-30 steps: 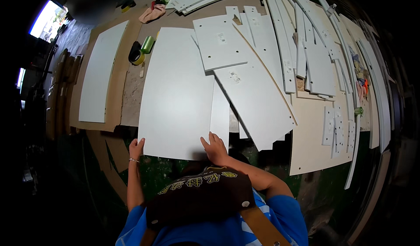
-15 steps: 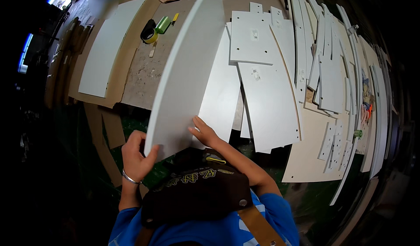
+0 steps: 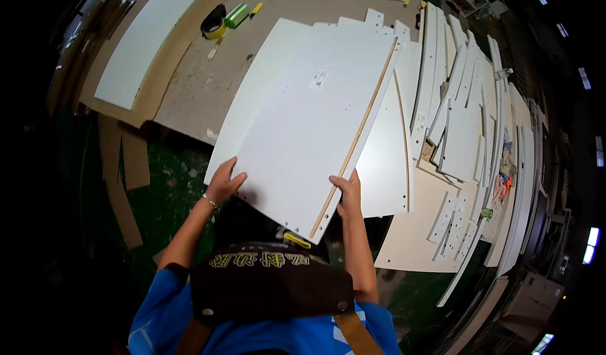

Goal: The person assembles white furniture panels on a workbench. They pick up and align several white boards, then use a power drill to fasten them together. The person also handles a roll of bubble wrap and a roll of tape during the process.

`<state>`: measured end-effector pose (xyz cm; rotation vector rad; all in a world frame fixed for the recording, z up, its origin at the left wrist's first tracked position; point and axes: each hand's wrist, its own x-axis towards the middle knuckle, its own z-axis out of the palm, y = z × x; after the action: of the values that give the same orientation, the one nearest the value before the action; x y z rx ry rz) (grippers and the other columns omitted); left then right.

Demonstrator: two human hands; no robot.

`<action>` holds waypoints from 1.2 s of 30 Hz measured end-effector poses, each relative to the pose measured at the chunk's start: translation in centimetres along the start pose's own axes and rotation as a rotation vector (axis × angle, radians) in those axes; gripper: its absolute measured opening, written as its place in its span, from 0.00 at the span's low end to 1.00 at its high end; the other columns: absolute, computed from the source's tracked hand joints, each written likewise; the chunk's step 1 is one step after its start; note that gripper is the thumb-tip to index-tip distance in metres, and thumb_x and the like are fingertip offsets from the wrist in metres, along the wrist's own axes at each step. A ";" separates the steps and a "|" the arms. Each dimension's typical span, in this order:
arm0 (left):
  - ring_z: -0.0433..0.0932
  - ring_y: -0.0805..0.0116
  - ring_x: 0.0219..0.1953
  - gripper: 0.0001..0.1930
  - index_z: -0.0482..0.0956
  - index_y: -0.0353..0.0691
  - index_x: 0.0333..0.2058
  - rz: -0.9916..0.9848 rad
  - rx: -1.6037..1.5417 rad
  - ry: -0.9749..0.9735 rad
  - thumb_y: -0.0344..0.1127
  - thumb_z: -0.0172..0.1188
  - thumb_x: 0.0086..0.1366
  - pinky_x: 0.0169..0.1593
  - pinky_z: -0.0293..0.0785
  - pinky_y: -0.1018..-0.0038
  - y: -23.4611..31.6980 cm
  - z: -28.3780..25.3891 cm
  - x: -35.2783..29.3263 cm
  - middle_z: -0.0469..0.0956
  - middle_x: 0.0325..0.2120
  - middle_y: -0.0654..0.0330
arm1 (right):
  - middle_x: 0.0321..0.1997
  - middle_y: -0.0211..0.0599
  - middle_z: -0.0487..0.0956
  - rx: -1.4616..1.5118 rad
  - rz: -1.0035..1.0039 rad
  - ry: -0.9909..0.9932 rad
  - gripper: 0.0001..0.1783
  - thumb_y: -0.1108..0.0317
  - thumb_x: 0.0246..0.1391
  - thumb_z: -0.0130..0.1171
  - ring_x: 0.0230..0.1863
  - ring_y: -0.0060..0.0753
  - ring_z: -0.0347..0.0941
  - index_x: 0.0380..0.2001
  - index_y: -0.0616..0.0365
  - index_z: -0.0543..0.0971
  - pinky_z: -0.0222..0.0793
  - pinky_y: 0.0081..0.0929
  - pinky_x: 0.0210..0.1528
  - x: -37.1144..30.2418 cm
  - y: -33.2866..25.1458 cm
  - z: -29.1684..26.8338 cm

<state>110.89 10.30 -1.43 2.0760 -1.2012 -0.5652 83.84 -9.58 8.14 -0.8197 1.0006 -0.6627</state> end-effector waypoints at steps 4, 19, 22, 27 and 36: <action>0.70 0.63 0.50 0.29 0.67 0.27 0.50 -0.411 -0.622 -0.196 0.48 0.55 0.62 0.52 0.66 0.69 -1.7 0.3 3.1 0.72 0.47 0.51 | 0.41 0.42 0.74 0.008 -0.035 0.021 0.28 0.75 0.38 0.54 0.38 0.33 0.73 0.49 0.67 0.67 0.71 0.28 0.41 -1.8 -1.3 0.6; 0.69 0.60 0.51 0.29 0.64 0.38 0.55 -0.567 -1.207 -0.583 0.56 0.41 0.65 0.52 0.67 0.64 15.2 7.2 -1.2 0.69 0.51 0.57 | 0.41 0.29 0.70 0.018 -0.234 0.051 0.33 0.71 0.43 0.56 0.40 0.18 0.64 0.56 0.64 0.63 0.62 0.19 0.42 -20.3 -1.3 -10.9; 0.70 0.60 0.50 0.29 0.64 0.38 0.54 -0.448 -1.145 -0.661 0.56 0.41 0.66 0.51 0.68 0.65 22.0 9.9 -4.5 0.70 0.49 0.57 | 0.42 0.32 0.71 0.072 -0.360 0.129 0.31 0.71 0.46 0.54 0.42 0.20 0.66 0.56 0.64 0.63 0.63 0.21 0.45 -26.4 -0.6 -15.9; 0.72 0.62 0.46 0.27 0.65 0.37 0.52 -0.284 -1.038 -0.706 0.54 0.39 0.67 0.48 0.71 0.67 30.7 17.9 -12.8 0.71 0.47 0.57 | 0.53 0.40 0.68 0.191 -0.476 0.267 0.30 0.71 0.49 0.54 0.54 0.27 0.63 0.56 0.66 0.61 0.57 0.27 0.56 -38.1 1.8 -26.6; 0.73 0.68 0.45 0.20 0.70 0.30 0.45 -0.277 -1.003 -0.922 0.45 0.44 0.67 0.49 0.69 0.74 45.7 32.5 -25.6 0.74 0.43 0.57 | 0.45 0.36 0.72 0.447 -0.556 0.579 0.29 0.71 0.44 0.54 0.45 0.24 0.67 0.52 0.66 0.65 0.62 0.22 0.49 -53.5 3.4 -43.4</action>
<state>50.57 5.65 10.48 1.0717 -0.7417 -1.9191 23.42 22.50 16.64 -0.5049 1.0756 -1.6041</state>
